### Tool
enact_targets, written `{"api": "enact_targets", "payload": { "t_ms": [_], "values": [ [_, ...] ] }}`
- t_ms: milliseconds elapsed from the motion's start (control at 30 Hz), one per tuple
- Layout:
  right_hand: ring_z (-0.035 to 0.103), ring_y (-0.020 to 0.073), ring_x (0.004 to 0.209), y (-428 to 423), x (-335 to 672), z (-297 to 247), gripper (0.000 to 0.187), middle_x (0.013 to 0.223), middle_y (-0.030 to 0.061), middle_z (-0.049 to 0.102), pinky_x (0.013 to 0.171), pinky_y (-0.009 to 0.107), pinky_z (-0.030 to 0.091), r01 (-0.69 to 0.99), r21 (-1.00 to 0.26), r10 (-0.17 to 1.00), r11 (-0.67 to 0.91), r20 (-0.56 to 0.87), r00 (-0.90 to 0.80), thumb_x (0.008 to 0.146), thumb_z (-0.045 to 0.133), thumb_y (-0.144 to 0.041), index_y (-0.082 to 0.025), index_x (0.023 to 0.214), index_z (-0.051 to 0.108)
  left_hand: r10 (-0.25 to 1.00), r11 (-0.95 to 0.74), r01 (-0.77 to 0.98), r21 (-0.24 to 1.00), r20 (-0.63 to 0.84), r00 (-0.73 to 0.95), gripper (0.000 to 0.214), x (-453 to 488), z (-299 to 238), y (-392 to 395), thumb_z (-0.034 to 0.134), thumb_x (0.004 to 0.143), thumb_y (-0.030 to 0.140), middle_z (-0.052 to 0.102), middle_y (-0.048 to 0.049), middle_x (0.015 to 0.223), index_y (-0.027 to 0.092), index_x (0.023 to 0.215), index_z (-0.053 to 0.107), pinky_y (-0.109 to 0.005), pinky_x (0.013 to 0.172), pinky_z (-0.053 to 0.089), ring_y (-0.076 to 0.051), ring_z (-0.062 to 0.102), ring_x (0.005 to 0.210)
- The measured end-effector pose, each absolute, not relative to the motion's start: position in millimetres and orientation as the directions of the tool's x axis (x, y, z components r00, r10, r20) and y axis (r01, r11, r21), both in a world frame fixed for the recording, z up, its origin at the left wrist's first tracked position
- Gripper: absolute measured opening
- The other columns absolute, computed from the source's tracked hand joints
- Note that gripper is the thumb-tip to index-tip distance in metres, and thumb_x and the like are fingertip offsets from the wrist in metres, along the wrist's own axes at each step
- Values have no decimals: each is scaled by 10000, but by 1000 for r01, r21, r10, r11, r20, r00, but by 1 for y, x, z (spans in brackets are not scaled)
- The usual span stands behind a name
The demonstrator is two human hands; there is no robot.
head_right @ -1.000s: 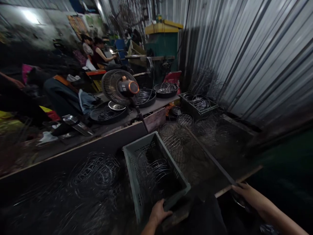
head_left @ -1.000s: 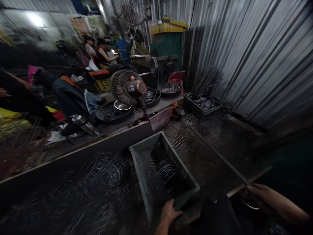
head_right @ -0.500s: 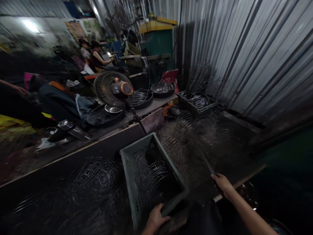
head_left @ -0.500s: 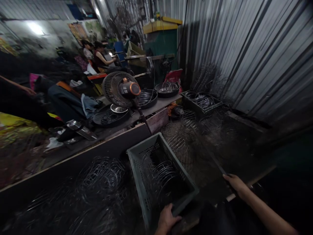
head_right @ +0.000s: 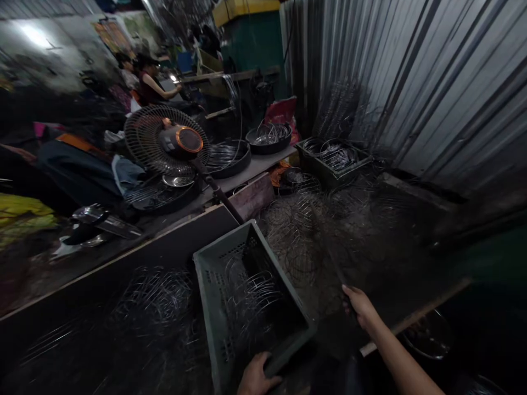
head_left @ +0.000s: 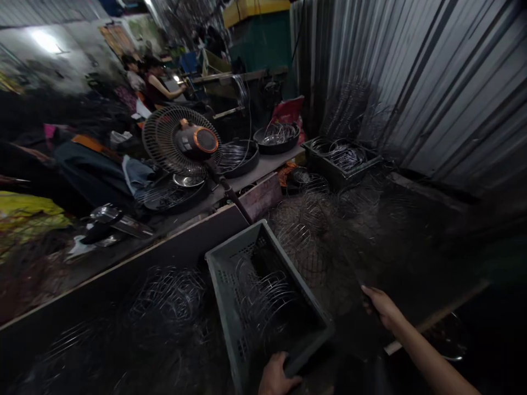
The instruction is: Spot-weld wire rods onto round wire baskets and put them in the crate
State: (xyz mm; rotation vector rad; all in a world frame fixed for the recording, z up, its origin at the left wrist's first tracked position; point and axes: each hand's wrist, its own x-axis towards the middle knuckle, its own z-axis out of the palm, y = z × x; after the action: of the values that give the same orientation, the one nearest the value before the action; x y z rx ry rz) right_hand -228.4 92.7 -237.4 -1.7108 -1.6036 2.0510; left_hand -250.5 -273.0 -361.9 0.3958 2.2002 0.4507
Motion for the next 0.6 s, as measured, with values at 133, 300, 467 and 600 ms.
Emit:
{"api": "enact_targets", "payload": {
  "t_ms": [133,300,467,600],
  "values": [
    [389,86,341,115,-289,-276,145,432,-50,427,320,165,285,547,-733,633,-405,-656,-410,799,548,-211,-170,677,482,435,888,146,436,-693,-575,742,-251,-367,-275,675,579,516,535,-93,1273,170,1224,551,-306,1032,318,-273,458,1189],
    [399,89,349,138,-338,-313,105,422,-49,437,333,178,293,526,-778,667,-345,-597,-446,760,570,-201,-159,687,508,431,893,160,420,-701,-567,783,-251,-383,-282,657,570,601,526,-98,1288,198,1232,545,-364,1054,304,-316,432,1206],
    [418,107,376,147,-300,-316,116,453,-38,462,330,202,310,496,-804,683,-328,-564,-463,685,583,-253,-149,707,537,418,903,162,398,-723,-550,780,-251,-387,-282,670,550,605,518,-84,1295,237,1227,546,-381,1053,299,-329,403,1229],
    [453,120,412,135,-243,-303,399,537,-34,512,340,215,339,453,-824,721,-340,-537,-437,604,638,-410,-147,897,577,412,905,158,394,-724,-553,738,-253,-374,-278,659,583,557,512,-86,1291,214,1226,543,-358,1032,308,-307,412,1218]
  ]
}}
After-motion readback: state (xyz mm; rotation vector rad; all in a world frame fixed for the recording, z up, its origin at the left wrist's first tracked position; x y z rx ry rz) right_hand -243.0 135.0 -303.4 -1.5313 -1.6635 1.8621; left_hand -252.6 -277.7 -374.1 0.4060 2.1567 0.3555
